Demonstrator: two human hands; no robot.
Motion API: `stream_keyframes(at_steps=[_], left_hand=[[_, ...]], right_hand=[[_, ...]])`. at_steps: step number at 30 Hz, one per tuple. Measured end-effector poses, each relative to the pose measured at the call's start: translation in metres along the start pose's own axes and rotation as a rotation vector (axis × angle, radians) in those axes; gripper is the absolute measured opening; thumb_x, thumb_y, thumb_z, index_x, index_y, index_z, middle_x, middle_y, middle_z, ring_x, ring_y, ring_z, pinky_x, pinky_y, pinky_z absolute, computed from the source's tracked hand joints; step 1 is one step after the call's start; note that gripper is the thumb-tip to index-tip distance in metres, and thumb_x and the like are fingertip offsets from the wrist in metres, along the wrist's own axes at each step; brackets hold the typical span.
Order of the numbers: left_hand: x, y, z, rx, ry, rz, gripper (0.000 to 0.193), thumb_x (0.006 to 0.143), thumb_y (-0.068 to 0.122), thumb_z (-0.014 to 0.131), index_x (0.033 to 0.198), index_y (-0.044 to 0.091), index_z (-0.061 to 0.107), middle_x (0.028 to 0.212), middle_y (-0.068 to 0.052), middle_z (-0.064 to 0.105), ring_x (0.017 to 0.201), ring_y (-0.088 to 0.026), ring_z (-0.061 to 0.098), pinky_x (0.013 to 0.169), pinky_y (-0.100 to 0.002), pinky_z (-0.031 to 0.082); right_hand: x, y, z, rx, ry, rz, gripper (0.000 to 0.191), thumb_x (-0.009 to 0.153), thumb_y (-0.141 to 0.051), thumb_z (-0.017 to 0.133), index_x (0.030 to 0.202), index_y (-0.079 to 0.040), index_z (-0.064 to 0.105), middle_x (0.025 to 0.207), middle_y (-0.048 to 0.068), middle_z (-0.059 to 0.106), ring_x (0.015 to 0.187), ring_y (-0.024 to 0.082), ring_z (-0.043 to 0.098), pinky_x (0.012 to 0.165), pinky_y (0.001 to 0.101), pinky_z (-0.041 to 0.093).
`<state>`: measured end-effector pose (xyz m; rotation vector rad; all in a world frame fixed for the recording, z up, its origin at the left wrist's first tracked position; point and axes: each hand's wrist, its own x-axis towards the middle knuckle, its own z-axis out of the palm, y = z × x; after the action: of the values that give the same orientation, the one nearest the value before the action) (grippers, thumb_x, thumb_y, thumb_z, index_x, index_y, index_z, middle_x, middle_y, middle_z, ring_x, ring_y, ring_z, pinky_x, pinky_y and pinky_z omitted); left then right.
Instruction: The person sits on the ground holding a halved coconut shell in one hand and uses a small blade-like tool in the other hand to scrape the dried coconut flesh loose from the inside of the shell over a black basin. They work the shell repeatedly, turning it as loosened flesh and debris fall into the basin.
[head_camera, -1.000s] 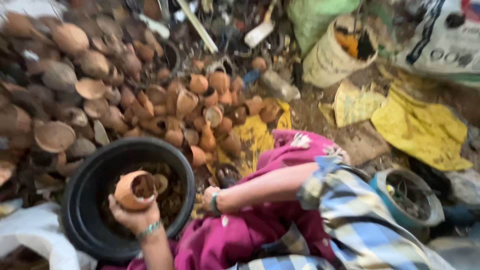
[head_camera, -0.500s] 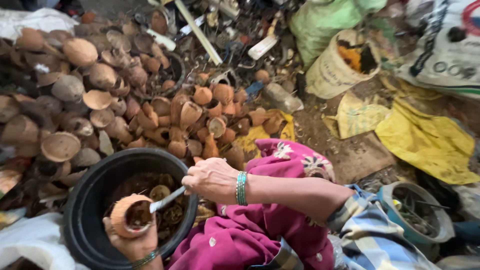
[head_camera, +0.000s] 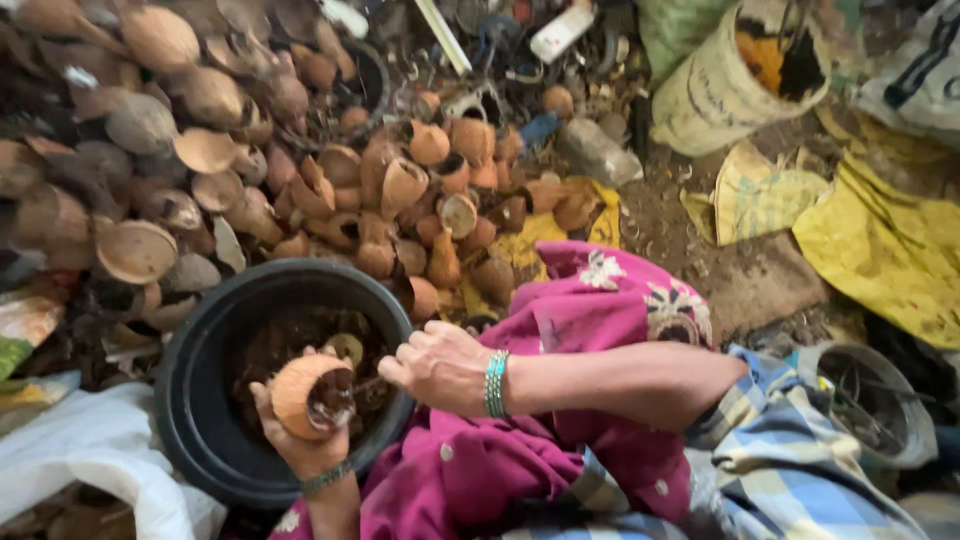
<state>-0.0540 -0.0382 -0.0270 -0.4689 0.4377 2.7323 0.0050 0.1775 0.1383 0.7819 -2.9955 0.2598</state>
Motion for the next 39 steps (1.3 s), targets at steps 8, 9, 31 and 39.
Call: stream_keyframes(at_steps=[8,9,31,39], left_hand=[[0.012,-0.007,-0.014,-0.042,0.045,-0.038,0.039,0.103,0.040,0.057,0.119,0.006,0.068,0.123,-0.016,0.069,0.119,-0.034,0.064,0.105,-0.048,0.051],[0.012,-0.007,-0.014,-0.050,0.031,-0.041,0.039,0.103,0.039,0.057,0.118,0.006,0.068,0.123,-0.016,0.070,0.119,-0.034,0.064,0.105,-0.048,0.052],[0.008,-0.004,-0.008,-0.009,0.051,-0.033,0.044,0.104,0.041,0.055,0.118,0.001,0.067,0.120,-0.017,0.070,0.116,-0.035,0.066,0.103,-0.049,0.053],[0.009,-0.004,-0.011,-0.039,0.029,-0.037,0.043,0.105,0.041,0.054,0.117,0.002,0.068,0.119,-0.018,0.071,0.115,-0.035,0.066,0.102,-0.049,0.053]], right_hand=[[-0.001,0.004,0.003,0.038,-0.018,0.010,0.012,0.089,-0.014,0.057,0.100,-0.009,0.060,0.081,0.007,0.064,0.076,0.026,0.067,0.068,0.0398,0.051],[-0.001,0.004,0.005,0.048,-0.037,0.019,0.013,0.089,-0.014,0.057,0.101,-0.009,0.061,0.081,0.008,0.064,0.074,0.026,0.067,0.066,0.0403,0.051],[0.003,-0.005,0.011,0.051,-0.085,-0.009,0.008,0.091,-0.014,0.057,0.089,-0.007,0.061,0.076,0.010,0.066,0.070,0.027,0.071,0.057,0.0403,0.054],[0.008,0.000,0.008,0.035,-0.093,0.004,0.007,0.091,-0.014,0.057,0.090,-0.008,0.061,0.076,0.009,0.065,0.070,0.027,0.070,0.058,0.0402,0.054]])
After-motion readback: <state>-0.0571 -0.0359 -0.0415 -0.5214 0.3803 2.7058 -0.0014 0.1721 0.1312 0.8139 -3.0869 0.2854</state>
